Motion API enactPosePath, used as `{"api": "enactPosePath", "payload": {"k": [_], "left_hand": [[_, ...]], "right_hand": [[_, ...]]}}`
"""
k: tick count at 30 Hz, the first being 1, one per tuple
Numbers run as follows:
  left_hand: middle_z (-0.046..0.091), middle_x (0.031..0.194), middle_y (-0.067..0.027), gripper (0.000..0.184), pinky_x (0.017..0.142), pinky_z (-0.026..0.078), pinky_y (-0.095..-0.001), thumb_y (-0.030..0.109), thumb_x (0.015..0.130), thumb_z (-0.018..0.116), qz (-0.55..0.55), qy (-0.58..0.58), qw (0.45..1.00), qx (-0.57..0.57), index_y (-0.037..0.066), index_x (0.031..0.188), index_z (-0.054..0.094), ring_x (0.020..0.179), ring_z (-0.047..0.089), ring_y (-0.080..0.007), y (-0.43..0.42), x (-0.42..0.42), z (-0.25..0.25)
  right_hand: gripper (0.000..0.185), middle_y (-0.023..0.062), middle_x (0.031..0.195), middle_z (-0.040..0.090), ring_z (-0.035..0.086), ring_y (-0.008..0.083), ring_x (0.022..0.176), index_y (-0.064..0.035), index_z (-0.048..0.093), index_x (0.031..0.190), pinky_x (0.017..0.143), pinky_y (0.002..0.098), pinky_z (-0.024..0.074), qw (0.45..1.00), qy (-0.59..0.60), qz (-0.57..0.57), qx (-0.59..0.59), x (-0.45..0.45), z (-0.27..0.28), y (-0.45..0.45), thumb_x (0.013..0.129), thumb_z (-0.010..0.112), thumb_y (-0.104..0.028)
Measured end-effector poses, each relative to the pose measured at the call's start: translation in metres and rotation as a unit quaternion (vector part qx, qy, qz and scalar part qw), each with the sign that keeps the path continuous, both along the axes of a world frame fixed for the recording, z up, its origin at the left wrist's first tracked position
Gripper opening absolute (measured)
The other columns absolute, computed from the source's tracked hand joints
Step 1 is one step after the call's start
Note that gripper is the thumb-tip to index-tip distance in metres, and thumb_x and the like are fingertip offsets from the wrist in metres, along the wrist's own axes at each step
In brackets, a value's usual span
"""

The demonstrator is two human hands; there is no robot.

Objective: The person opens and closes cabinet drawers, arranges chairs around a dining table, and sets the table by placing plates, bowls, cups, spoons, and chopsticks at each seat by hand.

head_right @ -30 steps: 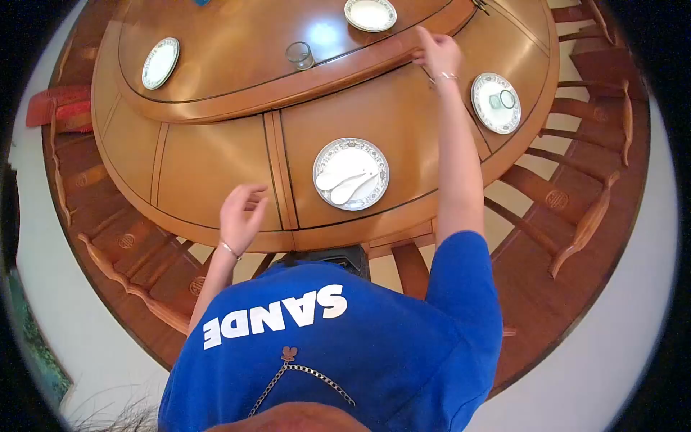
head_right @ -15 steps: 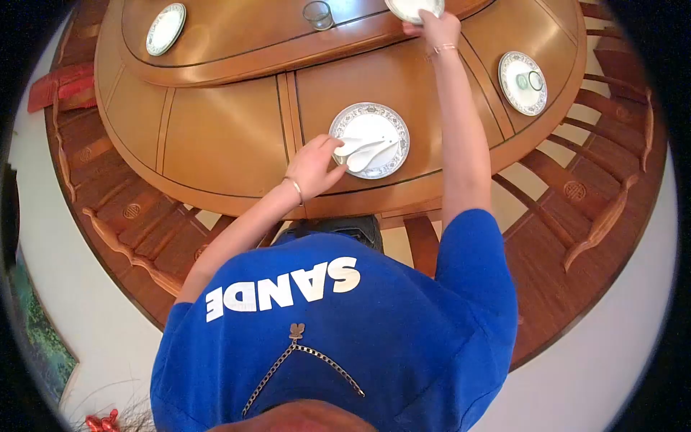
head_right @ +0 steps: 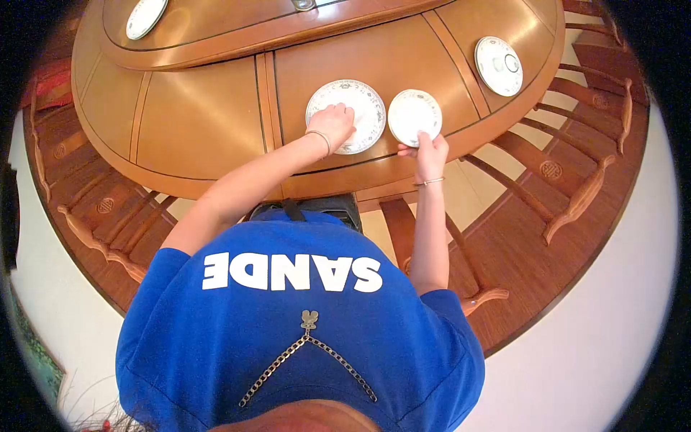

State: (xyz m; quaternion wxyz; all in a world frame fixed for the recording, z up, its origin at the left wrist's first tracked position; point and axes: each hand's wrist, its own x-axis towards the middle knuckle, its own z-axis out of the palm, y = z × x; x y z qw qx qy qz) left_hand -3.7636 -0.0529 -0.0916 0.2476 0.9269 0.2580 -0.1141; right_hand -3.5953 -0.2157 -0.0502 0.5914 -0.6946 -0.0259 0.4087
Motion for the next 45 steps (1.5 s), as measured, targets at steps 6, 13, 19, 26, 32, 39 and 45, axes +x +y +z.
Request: {"api": "enactPosePath", "payload": {"k": [6,13,19,26,32,39,45], "left_hand": [[0.061,0.101,-0.0226,0.027,0.080,0.052,-0.0444,0.023,0.091,0.053,0.070,-0.016,0.997,-0.041,-0.003,0.100,0.058,0.093,0.063,-0.0357,0.005,-0.026,0.013],[0.064,0.084,-0.0255,0.033,0.074,0.049,-0.0478,0.029,0.093,0.055,0.311,-0.125,0.931,-0.145,-0.003,0.096,0.054,0.083,0.064,-0.0397,0.019,-0.100,0.010],[0.063,0.080,-0.0174,0.032,0.068,0.049,-0.0407,0.029,0.089,0.064,0.445,-0.208,0.837,-0.241,-0.002,0.092,0.058,0.073,0.063,-0.0307,0.016,-0.150,-0.015],[0.061,0.073,-0.0081,0.030,0.061,0.047,-0.0318,0.027,0.087,0.068,0.495,-0.251,0.760,-0.338,-0.002,0.087,0.059,0.066,0.057,-0.0148,0.005,-0.161,-0.019],[0.058,0.077,-0.0012,0.024,0.061,0.045,-0.0263,0.022,0.090,0.068,0.484,-0.214,0.779,-0.336,0.000,0.093,0.059,0.069,0.053,-0.0079,0.008,-0.159,0.002],[0.059,0.077,-0.0018,0.026,0.059,0.045,-0.0263,0.023,0.089,0.068,0.468,-0.221,0.791,-0.327,0.000,0.093,0.059,0.067,0.054,-0.0083,0.010,-0.162,-0.006],[0.059,0.077,-0.0019,0.027,0.060,0.046,-0.0261,0.024,0.088,0.069,0.449,-0.213,0.802,-0.331,-0.001,0.094,0.060,0.068,0.054,-0.0082,0.010,-0.160,0.007]], "right_hand": [[0.026,0.0181,0.077,0.066,0.065,0.0213,0.054,0.0146,0.055,0.102,0.043,0.0291,0.0543,0.999,-0.008,0.044,-0.022,-0.040,-0.013,0.013,0.092,0.044,-0.007],[0.022,0.0092,0.067,0.061,0.055,0.0113,0.045,0.0087,0.055,0.099,0.036,0.0248,0.0421,0.979,-0.034,0.183,-0.085,-0.071,-0.040,0.054,0.092,0.048,-0.011],[0.018,0.0081,0.065,0.059,0.055,0.0122,0.045,0.0056,0.053,0.099,0.035,0.0260,0.0423,0.979,-0.049,0.189,-0.065,-0.075,-0.066,0.066,0.093,0.050,-0.011],[0.022,0.0115,0.071,0.061,0.060,0.0161,0.048,0.0087,0.052,0.102,0.038,0.0290,0.0509,0.966,-0.088,0.218,-0.107,-0.078,-0.040,0.073,0.092,0.055,-0.011],[0.039,0.0189,0.082,0.064,0.065,0.0224,0.050,0.0097,0.044,0.126,0.037,0.0324,0.0531,0.962,-0.173,0.190,-0.088,-0.092,-0.018,0.076,0.090,0.056,-0.001],[0.039,0.0180,0.093,0.063,0.063,0.0210,0.050,0.0057,0.043,0.130,0.039,0.0301,0.0542,0.992,-0.063,0.102,0.031,-0.096,0.000,0.071,0.092,0.051,0.000],[0.016,0.0165,0.085,0.064,0.062,0.0193,0.051,0.0071,0.053,0.107,0.045,0.0303,0.0571,0.993,-0.078,-0.021,0.085,-0.076,0.016,0.055,0.094,0.052,-0.002]]}}
